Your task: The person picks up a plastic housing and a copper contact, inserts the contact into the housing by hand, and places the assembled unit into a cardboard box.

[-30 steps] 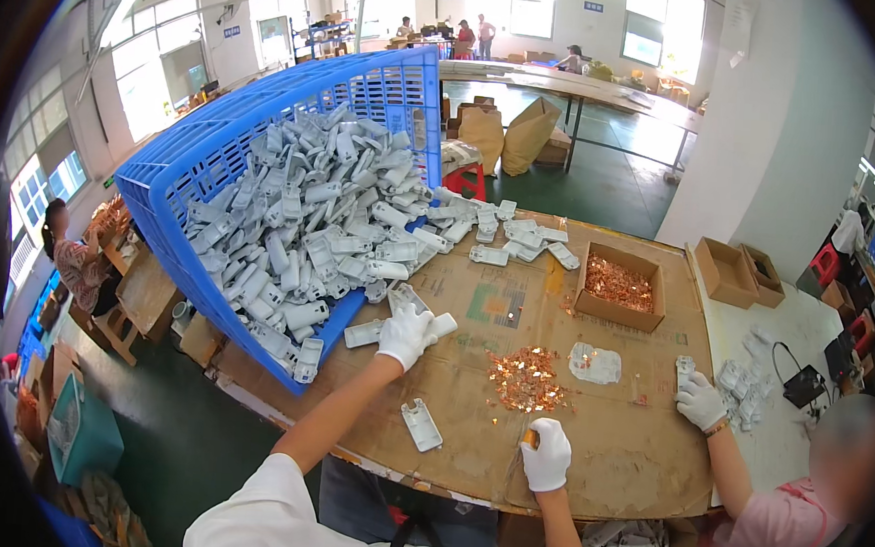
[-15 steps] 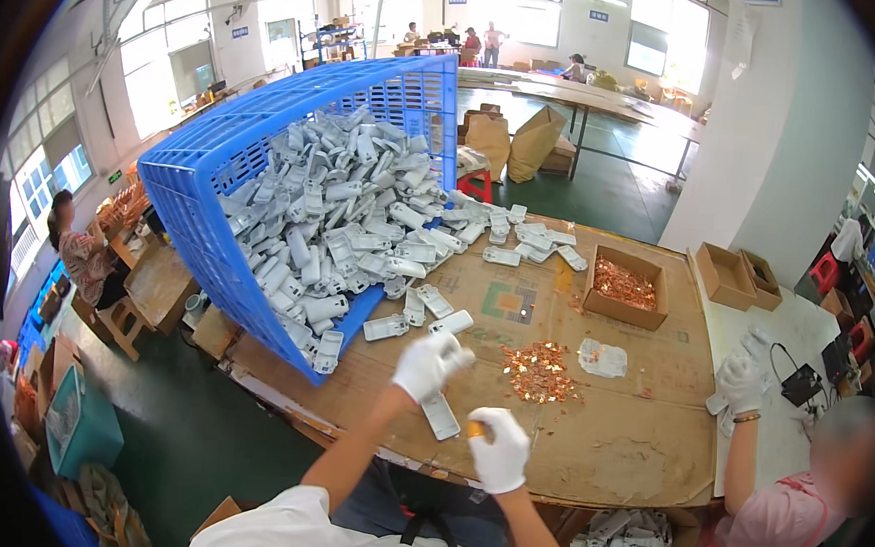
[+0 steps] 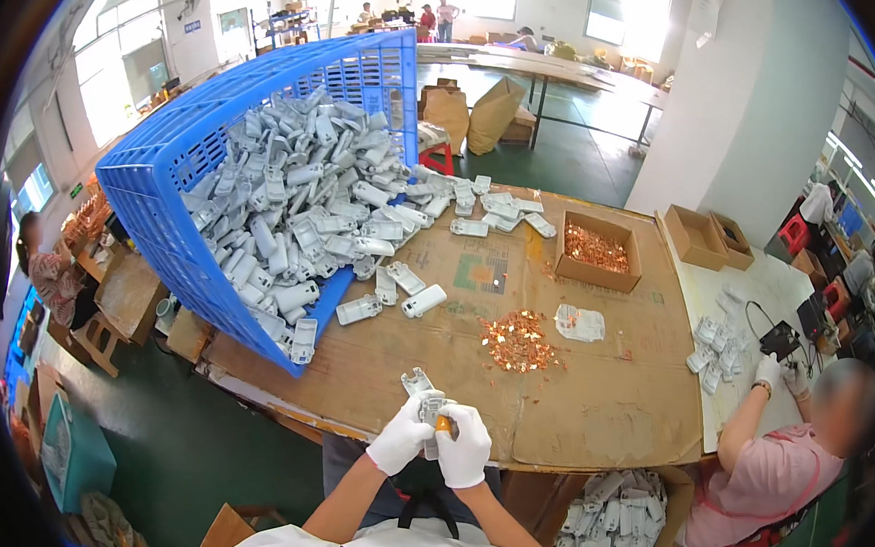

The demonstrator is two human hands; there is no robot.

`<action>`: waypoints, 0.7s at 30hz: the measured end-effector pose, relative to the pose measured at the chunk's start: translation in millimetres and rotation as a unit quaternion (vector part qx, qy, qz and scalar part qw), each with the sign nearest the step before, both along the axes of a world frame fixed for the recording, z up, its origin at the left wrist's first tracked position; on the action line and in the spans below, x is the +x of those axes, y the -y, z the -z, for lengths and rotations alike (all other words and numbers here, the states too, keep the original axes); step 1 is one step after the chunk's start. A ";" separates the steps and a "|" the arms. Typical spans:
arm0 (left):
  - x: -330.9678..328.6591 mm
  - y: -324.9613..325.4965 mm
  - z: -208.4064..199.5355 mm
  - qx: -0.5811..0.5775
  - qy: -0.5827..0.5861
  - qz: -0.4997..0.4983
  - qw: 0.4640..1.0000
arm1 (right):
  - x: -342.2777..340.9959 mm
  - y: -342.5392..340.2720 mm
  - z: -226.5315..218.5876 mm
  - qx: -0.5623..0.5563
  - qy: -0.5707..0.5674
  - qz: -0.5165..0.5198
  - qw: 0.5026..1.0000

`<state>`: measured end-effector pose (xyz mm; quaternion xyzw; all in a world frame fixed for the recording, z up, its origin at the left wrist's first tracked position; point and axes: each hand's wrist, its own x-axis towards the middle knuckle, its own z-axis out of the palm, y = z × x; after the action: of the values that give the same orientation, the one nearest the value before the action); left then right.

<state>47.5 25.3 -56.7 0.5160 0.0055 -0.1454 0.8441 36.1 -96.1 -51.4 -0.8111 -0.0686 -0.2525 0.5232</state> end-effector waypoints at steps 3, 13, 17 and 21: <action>-6.9 8.9 -2.6 0.263 0.099 -0.025 0.959 | -0.2 7.8 -4.1 -0.020 -0.040 -0.040 0.998; -13.9 17.3 -15.6 0.439 0.179 -0.111 0.873 | 3.3 19.8 0.1 -0.128 0.002 -0.029 0.991; -12.8 11.1 -16.7 0.480 0.232 -0.085 0.842 | 9.4 27.9 -12.9 0.025 -0.157 -0.029 0.987; -17.6 9.5 -21.2 0.597 0.211 0.045 0.772 | 8.1 44.7 -8.1 -0.026 -0.333 -0.205 0.920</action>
<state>29.9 15.7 -35.5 0.9338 -0.1102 -0.0378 0.3382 44.3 -140.7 -43.3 -0.8301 -0.0613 0.1469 0.5345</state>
